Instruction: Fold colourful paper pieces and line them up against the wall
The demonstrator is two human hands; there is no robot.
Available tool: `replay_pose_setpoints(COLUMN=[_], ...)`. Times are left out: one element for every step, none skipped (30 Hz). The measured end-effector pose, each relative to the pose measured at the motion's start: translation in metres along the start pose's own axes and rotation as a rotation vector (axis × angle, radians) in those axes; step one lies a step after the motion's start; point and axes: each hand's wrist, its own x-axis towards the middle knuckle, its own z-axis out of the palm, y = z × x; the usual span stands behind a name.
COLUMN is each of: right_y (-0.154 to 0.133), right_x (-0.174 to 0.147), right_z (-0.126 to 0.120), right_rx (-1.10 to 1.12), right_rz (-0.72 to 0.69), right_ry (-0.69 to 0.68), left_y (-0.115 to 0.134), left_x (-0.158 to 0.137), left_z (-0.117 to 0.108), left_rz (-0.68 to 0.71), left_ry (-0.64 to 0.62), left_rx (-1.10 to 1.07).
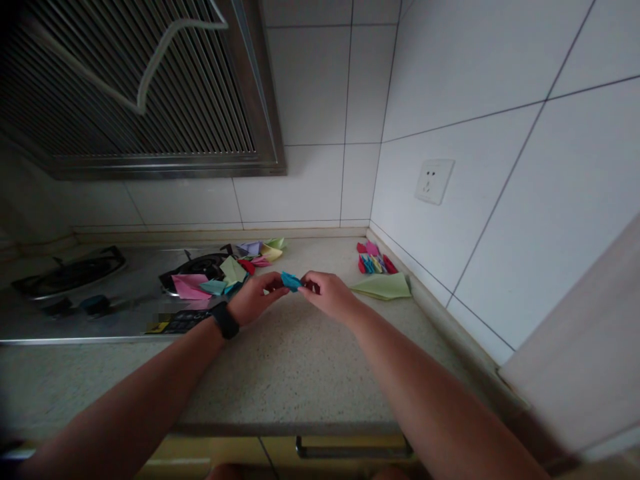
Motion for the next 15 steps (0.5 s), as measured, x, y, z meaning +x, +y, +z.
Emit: replay_pose_setpoints(right_y=[-0.001, -0.003, -0.004, -0.005, -0.006, -0.007, -0.007, -0.008, -0.009, -0.009, -0.01, -0.011, -0.012, -0.012, -0.013], right_x=[0.0, 0.0, 0.0, 0.0, 0.0, 0.0, 0.0, -0.001, -0.001, -0.001, -0.002, -0.002, -0.002, -0.002, -0.002], right_z=[-0.002, -0.005, -0.007, -0.01, -0.012, -0.013, -0.014, -0.015, -0.015, -0.015, -0.015, -0.015, -0.015, -0.015, -0.015], right_rx=[-0.018, -0.029, -0.032, -0.03, -0.027, -0.025, -0.025, -0.027, -0.032, -0.038, -0.046, -0.056, -0.068, -0.082, -0.094], right_rz=[-0.045, -0.091, -0.132, -0.165, -0.186, -0.197, -0.204, -0.208, -0.211, -0.214, -0.216, -0.217, -0.217, -0.215, -0.211], right_ry=[0.021, 0.044, 0.07, 0.099, 0.127, 0.151, 0.169, 0.178, 0.179, 0.174, 0.168, 0.163, 0.161, 0.163, 0.167], left_y=[0.002, 0.004, 0.006, 0.008, 0.009, 0.01, 0.011, 0.012, 0.012, 0.012, 0.011, 0.011, 0.01, 0.01, 0.009], left_x=[-0.001, -0.001, -0.002, -0.002, -0.002, -0.003, -0.003, -0.003, -0.003, -0.003, -0.003, -0.003, -0.003, -0.003, -0.003], left_z=[0.001, 0.001, 0.002, 0.002, 0.003, 0.003, 0.003, 0.004, 0.004, 0.004, 0.004, 0.004, 0.003, 0.003, 0.003], left_rz=[0.033, 0.069, 0.103, 0.125, 0.146, 0.168, 0.19, 0.208, 0.221, 0.227, 0.226, 0.22, 0.215, 0.213, 0.215], left_ry=[0.029, 0.057, 0.083, 0.103, 0.117, 0.124, 0.127, 0.13, 0.135, 0.14, 0.148, 0.157, 0.17, 0.186, 0.202], left_rx=[0.048, 0.099, 0.145, 0.174, 0.199, 0.223, 0.243, 0.259, 0.27, 0.278, 0.285, 0.289, 0.29, 0.288, 0.284])
